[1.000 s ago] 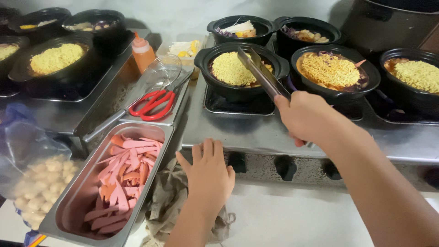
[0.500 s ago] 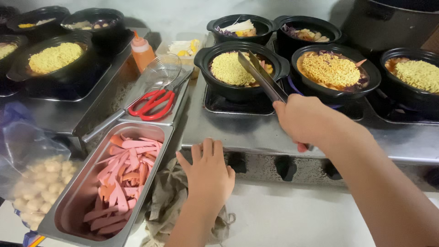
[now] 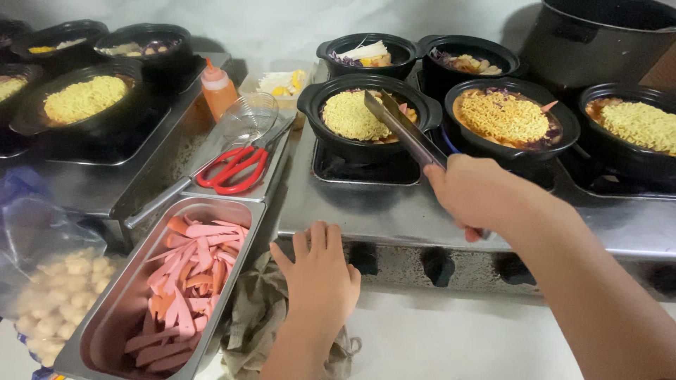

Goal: The person places a tray on the counter, then uses tongs to stir and submerge instant noodles in several small black pots on a gas stove. The person also wipes the counter with a cloth and handles a package of meatballs.

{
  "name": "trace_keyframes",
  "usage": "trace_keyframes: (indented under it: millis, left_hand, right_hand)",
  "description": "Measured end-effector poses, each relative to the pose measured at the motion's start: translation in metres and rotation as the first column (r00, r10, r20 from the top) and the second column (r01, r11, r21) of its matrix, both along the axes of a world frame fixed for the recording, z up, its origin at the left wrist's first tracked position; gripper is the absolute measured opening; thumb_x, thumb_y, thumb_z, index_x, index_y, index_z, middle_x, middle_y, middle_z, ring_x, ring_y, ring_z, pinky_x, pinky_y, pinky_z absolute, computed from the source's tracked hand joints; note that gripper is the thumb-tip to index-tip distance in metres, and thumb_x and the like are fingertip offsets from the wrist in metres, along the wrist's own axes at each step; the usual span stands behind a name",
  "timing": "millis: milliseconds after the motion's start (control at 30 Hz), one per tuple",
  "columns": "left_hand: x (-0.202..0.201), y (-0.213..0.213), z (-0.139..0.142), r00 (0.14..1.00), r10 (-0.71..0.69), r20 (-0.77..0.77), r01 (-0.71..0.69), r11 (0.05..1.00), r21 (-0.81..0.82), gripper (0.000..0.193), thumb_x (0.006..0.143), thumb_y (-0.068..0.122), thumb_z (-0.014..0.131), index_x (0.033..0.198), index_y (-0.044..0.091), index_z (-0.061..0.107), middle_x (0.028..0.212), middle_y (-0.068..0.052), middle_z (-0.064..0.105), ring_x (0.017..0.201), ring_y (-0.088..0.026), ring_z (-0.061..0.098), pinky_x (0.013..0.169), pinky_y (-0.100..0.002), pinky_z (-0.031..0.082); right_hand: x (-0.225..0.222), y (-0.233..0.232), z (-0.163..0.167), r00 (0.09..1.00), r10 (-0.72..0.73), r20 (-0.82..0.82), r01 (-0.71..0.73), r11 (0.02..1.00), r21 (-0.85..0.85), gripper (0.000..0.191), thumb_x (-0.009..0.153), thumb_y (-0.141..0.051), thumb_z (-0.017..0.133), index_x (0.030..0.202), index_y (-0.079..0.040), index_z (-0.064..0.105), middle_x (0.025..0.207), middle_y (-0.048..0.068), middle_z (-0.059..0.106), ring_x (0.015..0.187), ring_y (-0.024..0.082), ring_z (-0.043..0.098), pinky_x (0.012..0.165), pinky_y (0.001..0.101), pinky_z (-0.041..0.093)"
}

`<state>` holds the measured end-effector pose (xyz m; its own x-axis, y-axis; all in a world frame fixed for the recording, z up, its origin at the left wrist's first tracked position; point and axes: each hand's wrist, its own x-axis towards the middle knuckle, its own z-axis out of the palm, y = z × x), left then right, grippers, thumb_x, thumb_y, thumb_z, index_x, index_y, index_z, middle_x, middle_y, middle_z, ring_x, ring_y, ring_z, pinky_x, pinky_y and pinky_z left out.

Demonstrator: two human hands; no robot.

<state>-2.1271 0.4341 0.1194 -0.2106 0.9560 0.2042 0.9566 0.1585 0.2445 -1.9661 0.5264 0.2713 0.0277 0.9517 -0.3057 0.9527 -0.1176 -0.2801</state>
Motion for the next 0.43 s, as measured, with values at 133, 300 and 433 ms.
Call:
trace_keyframes:
  millis: [133,300,433]
  left_hand:
    - [0.001,0.001,0.000,1.000,0.006,-0.022,-0.006,1.000,0.001,0.067,0.075,0.025,0.075,0.134,0.009,0.049,0.140,-0.008,0.046,0.129,-0.034,0.042,0.107,-0.076,0.021]
    - [0.002,-0.001,-0.006,1.000,0.003,-0.002,-0.003,0.999,0.050,0.065,0.074,0.025,0.076,0.132,0.010,0.050,0.143,-0.008,0.046,0.129,-0.033,0.041,0.107,-0.077,0.020]
    - [0.003,-0.001,-0.008,1.000,0.012,-0.005,-0.011,0.999,0.046,0.067,0.074,0.025,0.076,0.134,0.009,0.049,0.145,-0.009,0.045,0.132,-0.034,0.041,0.106,-0.077,0.021]
  right_hand:
    - [0.001,0.003,0.003,0.997,0.073,-0.010,-0.072,0.996,0.051,0.060,0.107,-0.044,0.038,0.101,0.008,0.066,0.066,0.023,0.072,0.055,0.033,0.071,0.063,0.0449,0.060]
    - [-0.008,-0.008,-0.001,0.993,0.046,-0.113,-0.034,0.994,0.103,0.054,0.104,-0.045,0.039,0.101,0.004,0.063,0.067,0.020,0.069,0.053,0.033,0.070,0.061,0.0459,0.059]
    - [-0.012,-0.015,-0.005,0.993,0.048,-0.108,-0.045,0.998,0.032,0.052,0.105,-0.043,0.040,0.105,0.005,0.062,0.068,0.019,0.070,0.054,0.034,0.072,0.061,0.0461,0.061]
